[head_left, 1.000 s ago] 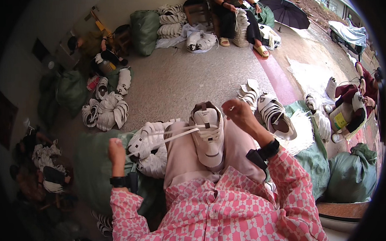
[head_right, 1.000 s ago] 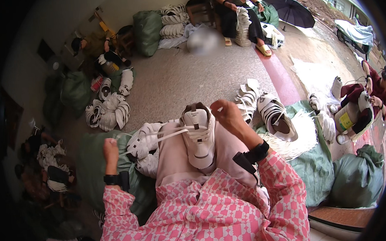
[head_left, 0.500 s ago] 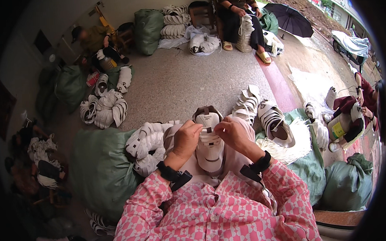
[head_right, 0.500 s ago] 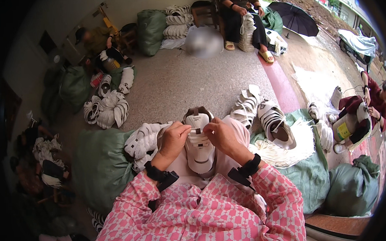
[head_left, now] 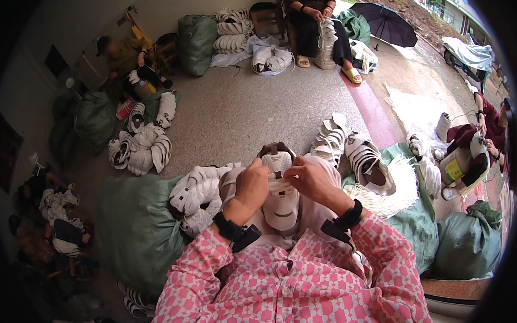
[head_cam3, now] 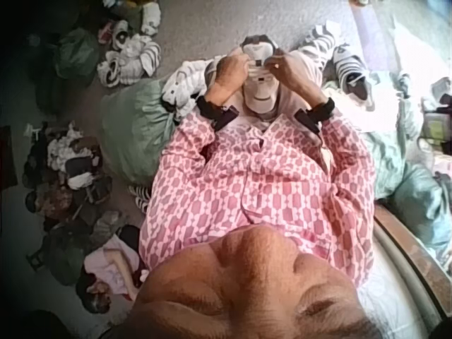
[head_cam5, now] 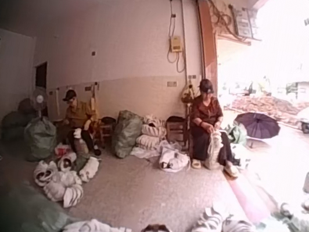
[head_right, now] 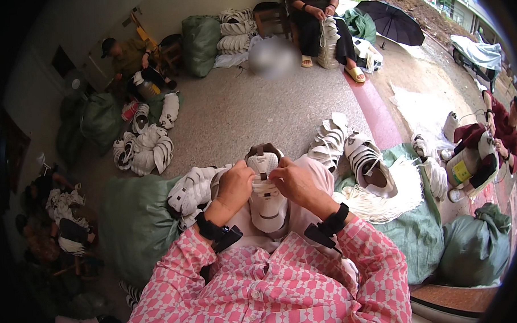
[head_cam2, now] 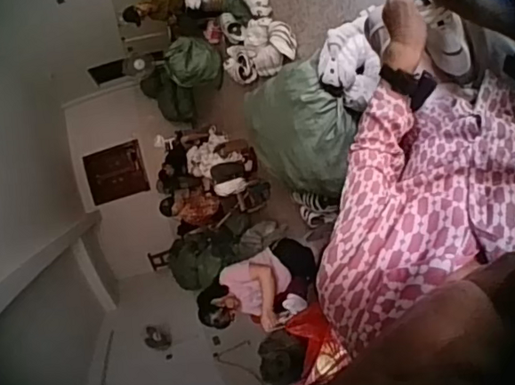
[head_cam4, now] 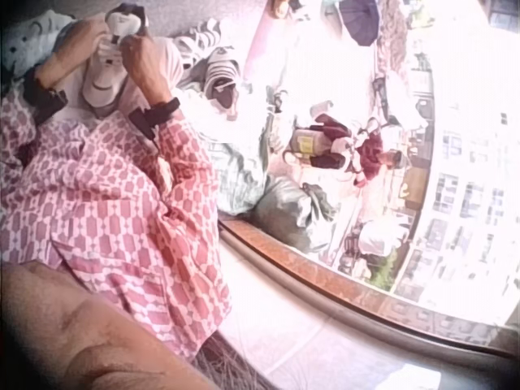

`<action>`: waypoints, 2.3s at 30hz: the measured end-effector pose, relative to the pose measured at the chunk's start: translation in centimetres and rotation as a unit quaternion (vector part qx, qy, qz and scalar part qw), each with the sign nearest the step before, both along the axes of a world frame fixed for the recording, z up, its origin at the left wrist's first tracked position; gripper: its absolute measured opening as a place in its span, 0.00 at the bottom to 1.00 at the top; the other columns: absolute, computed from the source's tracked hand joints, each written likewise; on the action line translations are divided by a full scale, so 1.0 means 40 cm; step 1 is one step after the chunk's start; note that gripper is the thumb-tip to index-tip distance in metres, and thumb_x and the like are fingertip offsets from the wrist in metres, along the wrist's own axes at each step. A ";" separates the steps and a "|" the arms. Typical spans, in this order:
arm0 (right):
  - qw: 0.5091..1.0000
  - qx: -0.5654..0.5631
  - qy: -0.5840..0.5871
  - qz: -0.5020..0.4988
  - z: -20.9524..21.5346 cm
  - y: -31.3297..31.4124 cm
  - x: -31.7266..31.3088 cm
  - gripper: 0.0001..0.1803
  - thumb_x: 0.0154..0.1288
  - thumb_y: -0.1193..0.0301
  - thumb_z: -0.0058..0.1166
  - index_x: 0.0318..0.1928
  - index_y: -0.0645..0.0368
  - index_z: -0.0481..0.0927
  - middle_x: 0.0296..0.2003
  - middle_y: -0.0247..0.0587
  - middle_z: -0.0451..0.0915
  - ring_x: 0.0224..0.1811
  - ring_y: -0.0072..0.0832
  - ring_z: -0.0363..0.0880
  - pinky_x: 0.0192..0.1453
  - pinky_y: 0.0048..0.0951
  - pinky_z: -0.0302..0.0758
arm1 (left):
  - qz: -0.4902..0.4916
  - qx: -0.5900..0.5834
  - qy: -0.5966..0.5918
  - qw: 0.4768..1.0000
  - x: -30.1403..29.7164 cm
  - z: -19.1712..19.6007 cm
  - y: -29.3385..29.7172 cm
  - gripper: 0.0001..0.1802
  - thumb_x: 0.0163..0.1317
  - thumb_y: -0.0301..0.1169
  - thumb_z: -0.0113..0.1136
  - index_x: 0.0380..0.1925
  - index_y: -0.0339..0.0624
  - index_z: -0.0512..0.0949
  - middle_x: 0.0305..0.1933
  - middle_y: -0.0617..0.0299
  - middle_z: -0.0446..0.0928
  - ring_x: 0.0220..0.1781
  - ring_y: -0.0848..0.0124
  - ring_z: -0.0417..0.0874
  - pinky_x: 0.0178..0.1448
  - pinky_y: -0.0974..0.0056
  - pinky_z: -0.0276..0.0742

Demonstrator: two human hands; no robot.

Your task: The recorder is lacing shoelaces through the eyelets of white sneakers.

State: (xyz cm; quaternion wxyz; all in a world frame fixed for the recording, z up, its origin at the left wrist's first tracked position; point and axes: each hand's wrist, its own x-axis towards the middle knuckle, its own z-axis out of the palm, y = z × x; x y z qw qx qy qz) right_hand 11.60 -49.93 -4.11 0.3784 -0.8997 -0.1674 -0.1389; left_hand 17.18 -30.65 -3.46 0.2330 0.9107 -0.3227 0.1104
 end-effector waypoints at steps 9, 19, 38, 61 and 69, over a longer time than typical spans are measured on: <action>1.000 0.000 -0.011 0.021 0.003 -0.006 -0.003 0.07 0.55 0.74 0.59 0.35 0.55 0.85 0.33 0.43 0.75 0.34 0.41 0.79 0.38 0.35 0.75 | -0.032 -0.023 0.112 0.993 0.049 0.014 0.005 0.04 0.51 0.28 0.61 0.25 0.40 0.83 0.33 0.52 0.78 0.36 0.54 0.81 0.41 0.56 0.77; 0.999 0.035 0.000 -0.031 -0.016 -0.011 0.002 0.07 0.60 0.73 0.54 0.36 0.60 0.82 0.32 0.47 0.77 0.34 0.45 0.79 0.40 0.37 0.75 | -0.004 -0.142 0.185 0.972 0.009 0.013 0.000 0.11 0.52 0.24 0.62 0.37 0.38 0.80 0.31 0.57 0.81 0.33 0.66 0.83 0.39 0.64 0.77; 0.917 -0.392 -0.055 0.048 0.058 -0.025 0.049 0.02 0.54 0.76 0.52 0.30 0.60 0.77 0.30 0.47 0.79 0.29 0.38 0.83 0.30 0.37 0.78 | -0.018 -0.182 0.154 0.971 0.017 0.000 -0.018 0.13 0.59 0.24 0.57 0.45 0.37 0.78 0.34 0.53 0.83 0.35 0.63 0.85 0.40 0.64 0.78; 0.556 0.787 0.062 -0.258 -0.141 -0.643 -0.145 0.16 0.62 0.72 0.60 0.48 0.64 0.73 0.42 0.45 0.81 0.45 0.37 0.83 0.41 0.32 0.84 | 0.029 -0.062 0.132 0.989 0.079 -0.001 0.158 0.07 0.55 0.34 0.64 0.27 0.44 0.80 0.39 0.62 0.75 0.46 0.63 0.75 0.56 0.57 0.63; 0.812 0.472 0.321 -0.126 0.011 -0.260 -0.119 0.11 0.62 0.71 0.56 0.41 0.64 0.79 0.35 0.42 0.82 0.24 0.28 0.82 0.24 0.24 0.78 | -0.085 -0.041 -0.160 0.983 -0.027 0.039 0.050 0.05 0.48 0.30 0.66 0.25 0.49 0.80 0.30 0.65 0.72 0.37 0.64 0.74 0.50 0.57 0.65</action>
